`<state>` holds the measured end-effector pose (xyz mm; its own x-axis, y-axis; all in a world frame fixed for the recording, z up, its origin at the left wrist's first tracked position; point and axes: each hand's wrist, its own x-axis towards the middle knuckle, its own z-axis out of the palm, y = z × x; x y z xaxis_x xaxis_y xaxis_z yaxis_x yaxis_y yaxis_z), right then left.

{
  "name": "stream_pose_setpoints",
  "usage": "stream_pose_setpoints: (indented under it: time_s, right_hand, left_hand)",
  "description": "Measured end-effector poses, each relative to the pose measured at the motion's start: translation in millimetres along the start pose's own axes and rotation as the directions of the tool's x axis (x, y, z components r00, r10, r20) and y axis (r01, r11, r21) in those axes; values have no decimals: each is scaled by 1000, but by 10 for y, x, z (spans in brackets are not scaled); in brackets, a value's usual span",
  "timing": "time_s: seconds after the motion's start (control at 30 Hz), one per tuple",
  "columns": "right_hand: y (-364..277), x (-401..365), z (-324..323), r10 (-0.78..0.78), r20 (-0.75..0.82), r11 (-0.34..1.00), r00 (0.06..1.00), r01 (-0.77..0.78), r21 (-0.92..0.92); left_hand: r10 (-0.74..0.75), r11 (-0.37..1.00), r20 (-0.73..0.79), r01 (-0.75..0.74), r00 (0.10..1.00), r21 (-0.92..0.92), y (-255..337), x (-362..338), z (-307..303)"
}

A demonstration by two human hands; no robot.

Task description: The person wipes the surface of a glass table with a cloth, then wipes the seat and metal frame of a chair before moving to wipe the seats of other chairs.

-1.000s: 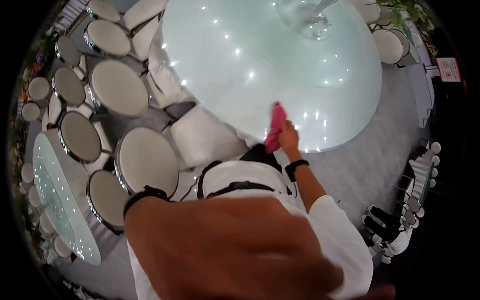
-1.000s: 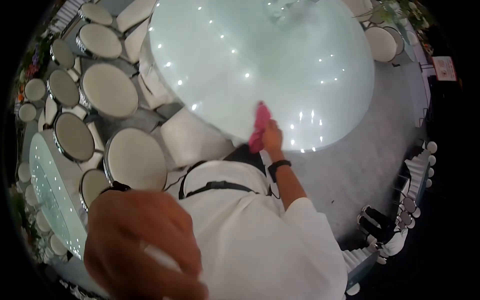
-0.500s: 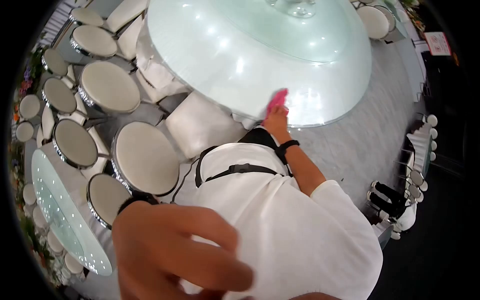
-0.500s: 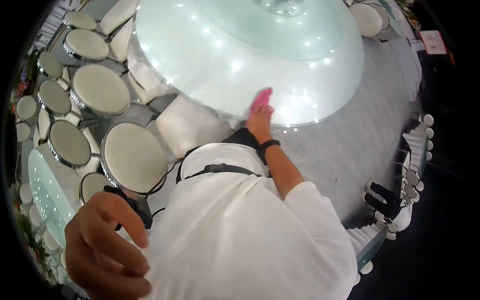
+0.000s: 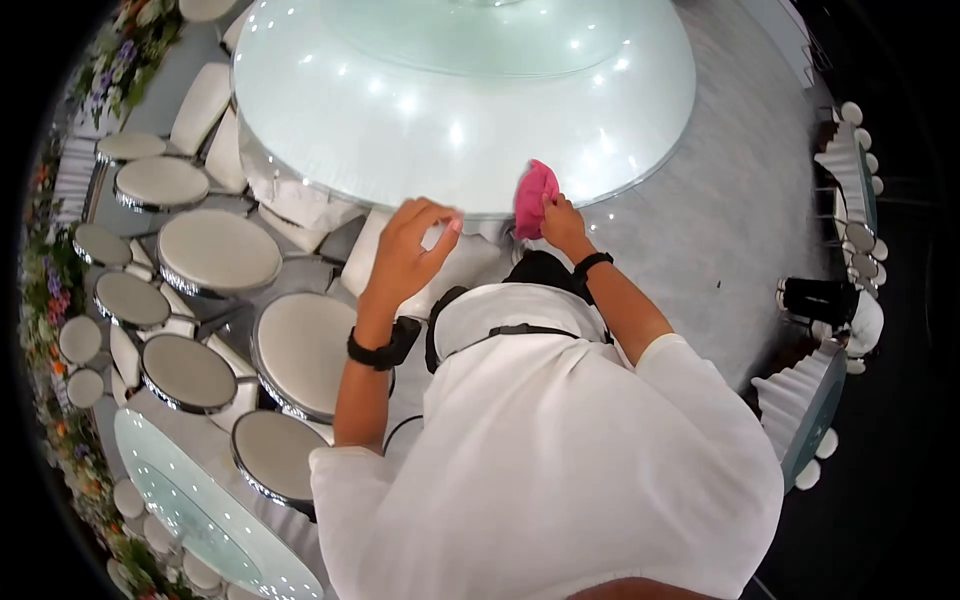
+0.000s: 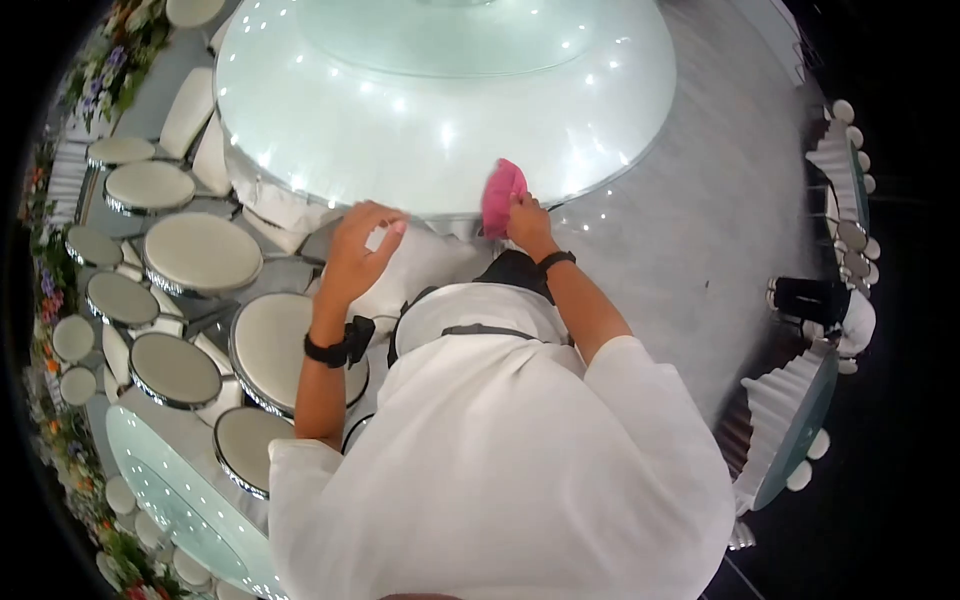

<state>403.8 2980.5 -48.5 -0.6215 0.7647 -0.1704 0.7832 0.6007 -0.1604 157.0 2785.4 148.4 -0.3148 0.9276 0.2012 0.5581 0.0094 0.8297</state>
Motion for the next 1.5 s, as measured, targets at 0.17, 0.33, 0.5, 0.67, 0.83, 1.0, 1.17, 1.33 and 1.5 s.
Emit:
stream_pose_setpoints:
  time_s: [0.17, 0.33, 0.5, 0.67, 0.83, 1.0, 1.17, 1.33, 1.5]
  right_hand:
    - [-9, 223, 214, -118, -69, 992, 991, 120, 29]
    - [-68, 367, 133, -173, -2, 977, 985, 172, 125]
    - [582, 279, -168, -169, 47, 919, 985, 140, 370]
    - [1462, 347, -197, -95, -38, 936, 995, 103, 338]
    - [2190, 391, -394, -93, -10, 966, 996, 93, 242]
    - [2118, 532, -182, -255, 106, 945, 961, 225, 237]
    - [1562, 482, 7, -340, 185, 933, 922, 306, 188]
    - [1806, 394, -7, -403, -48, 894, 914, 404, 193]
    - [2353, 493, -309, -390, -70, 890, 918, 395, 228]
  left_hand:
    - [-84, 995, 228, 71, 970, 64, -968, -230, 846]
    - [-196, 979, 345, 167, 918, 113, -1284, -99, 1544]
    - [-216, 976, 359, 191, 908, 104, -1079, 413, 2551]
    - [-190, 980, 415, 149, 890, 128, -846, 1107, 3539]
    - [-440, 895, 459, 335, 772, 294, -471, 1540, 4117]
    - [-585, 760, 512, 204, 629, 618, 215, 1583, 3817]
    - [-742, 553, 321, 266, 589, 790, -287, 1230, 3762]
    - [-724, 534, 316, 209, 613, 819, -180, 1407, 3914]
    - [-687, 726, 686, 263, 240, 635, -567, 1840, 4268]
